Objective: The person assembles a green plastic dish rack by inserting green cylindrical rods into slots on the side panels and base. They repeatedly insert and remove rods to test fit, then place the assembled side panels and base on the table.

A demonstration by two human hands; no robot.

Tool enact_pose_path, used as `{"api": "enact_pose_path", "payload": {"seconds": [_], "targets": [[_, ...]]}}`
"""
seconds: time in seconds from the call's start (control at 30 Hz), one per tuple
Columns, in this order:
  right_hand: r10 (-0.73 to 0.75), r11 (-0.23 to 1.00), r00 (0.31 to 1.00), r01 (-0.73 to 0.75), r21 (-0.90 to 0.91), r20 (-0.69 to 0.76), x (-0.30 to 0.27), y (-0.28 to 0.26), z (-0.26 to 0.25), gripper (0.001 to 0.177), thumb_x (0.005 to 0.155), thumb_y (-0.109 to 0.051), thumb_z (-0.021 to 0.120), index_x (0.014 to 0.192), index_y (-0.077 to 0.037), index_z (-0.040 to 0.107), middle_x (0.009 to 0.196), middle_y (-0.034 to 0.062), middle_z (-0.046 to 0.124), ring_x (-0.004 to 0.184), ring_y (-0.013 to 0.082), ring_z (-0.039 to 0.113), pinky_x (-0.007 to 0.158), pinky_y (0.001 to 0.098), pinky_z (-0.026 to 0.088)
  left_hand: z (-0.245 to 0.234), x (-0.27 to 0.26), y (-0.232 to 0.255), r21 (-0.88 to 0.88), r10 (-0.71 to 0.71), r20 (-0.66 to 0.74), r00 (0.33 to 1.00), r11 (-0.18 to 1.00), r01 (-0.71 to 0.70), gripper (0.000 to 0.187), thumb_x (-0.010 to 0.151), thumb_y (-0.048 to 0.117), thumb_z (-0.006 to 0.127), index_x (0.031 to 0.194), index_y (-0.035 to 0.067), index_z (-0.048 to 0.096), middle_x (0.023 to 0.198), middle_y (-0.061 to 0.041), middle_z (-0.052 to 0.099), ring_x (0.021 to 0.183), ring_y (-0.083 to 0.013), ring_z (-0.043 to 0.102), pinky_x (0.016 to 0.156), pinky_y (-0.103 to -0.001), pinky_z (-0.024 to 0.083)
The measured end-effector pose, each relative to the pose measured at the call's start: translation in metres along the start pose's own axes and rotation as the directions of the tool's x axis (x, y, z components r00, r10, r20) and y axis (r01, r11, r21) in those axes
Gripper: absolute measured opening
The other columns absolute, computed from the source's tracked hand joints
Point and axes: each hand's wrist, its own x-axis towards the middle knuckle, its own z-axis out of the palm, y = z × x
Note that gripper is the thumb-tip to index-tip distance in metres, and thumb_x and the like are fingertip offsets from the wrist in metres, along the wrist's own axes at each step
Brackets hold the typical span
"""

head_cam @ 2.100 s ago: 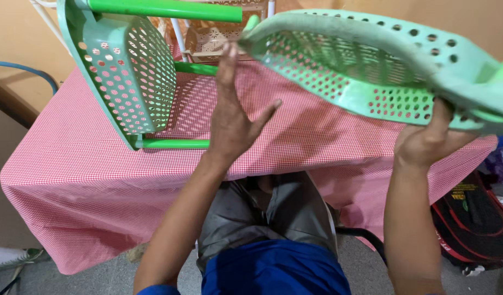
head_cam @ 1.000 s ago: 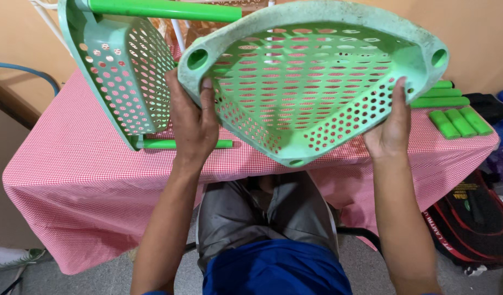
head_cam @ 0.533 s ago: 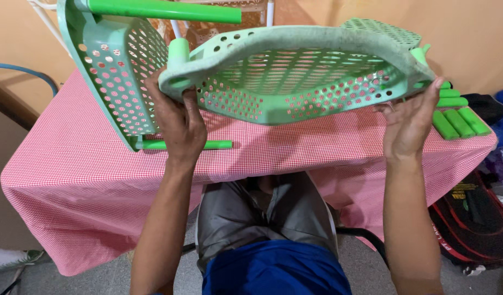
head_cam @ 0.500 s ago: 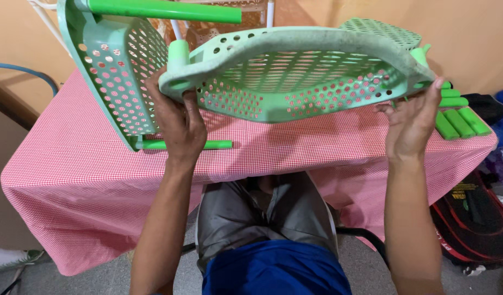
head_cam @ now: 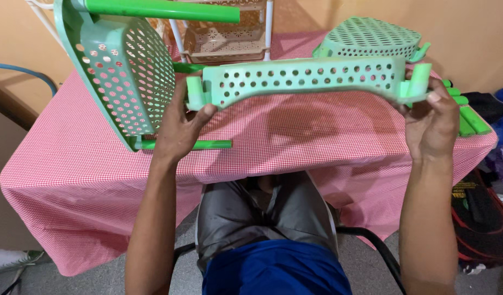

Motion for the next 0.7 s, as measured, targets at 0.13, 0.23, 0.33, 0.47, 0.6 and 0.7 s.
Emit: {"api": "enact_pose_path", "payload": {"seconds": [0.13, 0.23, 0.33, 0.47, 0.6, 0.7], "targets": [[0.006, 0.996, 1.0, -0.007, -0.084, -0.013, 0.002, 0.006, -0.005, 0.054, 0.103, -0.018, 0.055, 0.147, 0.013, 0.052, 0.144, 0.018, 0.061, 0.133, 0.0245, 0.061, 0.117, 0.0377, 0.05, 0.003, -0.002, 0.0, -0.08, -0.013, -0.006, 1.0, 0.997, 0.012, 0.087, 0.09, 0.037, 0.082, 0.16, 0.01, 0.039, 0.153, -0.02, 0.054, 0.139, -0.0319, 0.058, 0.118, -0.045, 0.048], [0.003, 0.988, 0.999, -0.01, -0.154, -0.043, 0.004, 0.015, -0.008, 0.048, 0.105, -0.006, 0.053, 0.15, 0.012, 0.049, 0.148, 0.0182, 0.059, 0.135, 0.0234, 0.061, 0.12, 0.0362, 0.049, 0.009, 0.0, -0.001, -0.062, 0.061, -0.018, 0.998, 0.996, -0.062, 0.088, 0.088, 0.033, 0.085, 0.159, 0.01, 0.038, 0.155, -0.021, 0.05, 0.141, -0.0326, 0.055, 0.12, -0.045, 0.046], [-0.012, 0.955, 0.996, -0.014, -0.296, -0.083, 0.005, 0.022, -0.009, 0.045, 0.108, 0.0, 0.052, 0.152, 0.01, 0.049, 0.15, 0.0177, 0.059, 0.135, 0.021, 0.06, 0.12, 0.0333, 0.046, 0.019, -0.001, -0.006, -0.004, 0.055, -0.024, 0.998, 0.998, -0.055, 0.088, 0.086, 0.035, 0.087, 0.155, 0.011, 0.038, 0.15, -0.019, 0.053, 0.138, -0.0317, 0.059, 0.12, -0.046, 0.049], [-0.058, 0.898, 0.995, 0.016, -0.439, -0.082, 0.005, 0.02, -0.009, 0.049, 0.108, 0.0, 0.054, 0.155, 0.009, 0.046, 0.151, 0.0173, 0.058, 0.137, 0.0196, 0.058, 0.12, 0.0305, 0.044, 0.038, -0.001, -0.013, 0.286, 0.124, -0.008, 0.992, 0.951, -0.117, 0.085, 0.081, 0.045, 0.088, 0.146, 0.013, 0.044, 0.144, -0.018, 0.061, 0.132, -0.032, 0.065, 0.112, -0.047, 0.055], [-0.076, 0.861, 0.997, 0.055, -0.506, -0.022, 0.004, 0.013, -0.016, 0.049, 0.112, 0.0, 0.054, 0.159, 0.007, 0.042, 0.151, 0.0138, 0.057, 0.14, 0.0182, 0.057, 0.12, 0.0301, 0.044, 0.056, 0.005, -0.018, 0.503, 0.158, 0.013, 0.987, 0.852, -0.143, 0.101, 0.077, 0.055, 0.087, 0.15, 0.007, 0.036, 0.136, -0.021, 0.065, 0.125, -0.0368, 0.066, 0.102, -0.051, 0.054], [-0.123, 0.817, 0.992, 0.093, -0.569, -0.015, 0.009, 0.014, -0.038, 0.047, 0.113, 0.003, 0.057, 0.159, 0.006, 0.045, 0.15, 0.0126, 0.058, 0.141, 0.0179, 0.057, 0.122, 0.0302, 0.044, 0.071, 0.015, -0.02, 0.579, 0.346, 0.046, 0.937, 0.755, -0.307, 0.109, 0.079, 0.058, 0.083, 0.153, 0.0, 0.028, 0.14, -0.024, 0.063, 0.124, -0.0391, 0.065, 0.101, -0.053, 0.054]]}}
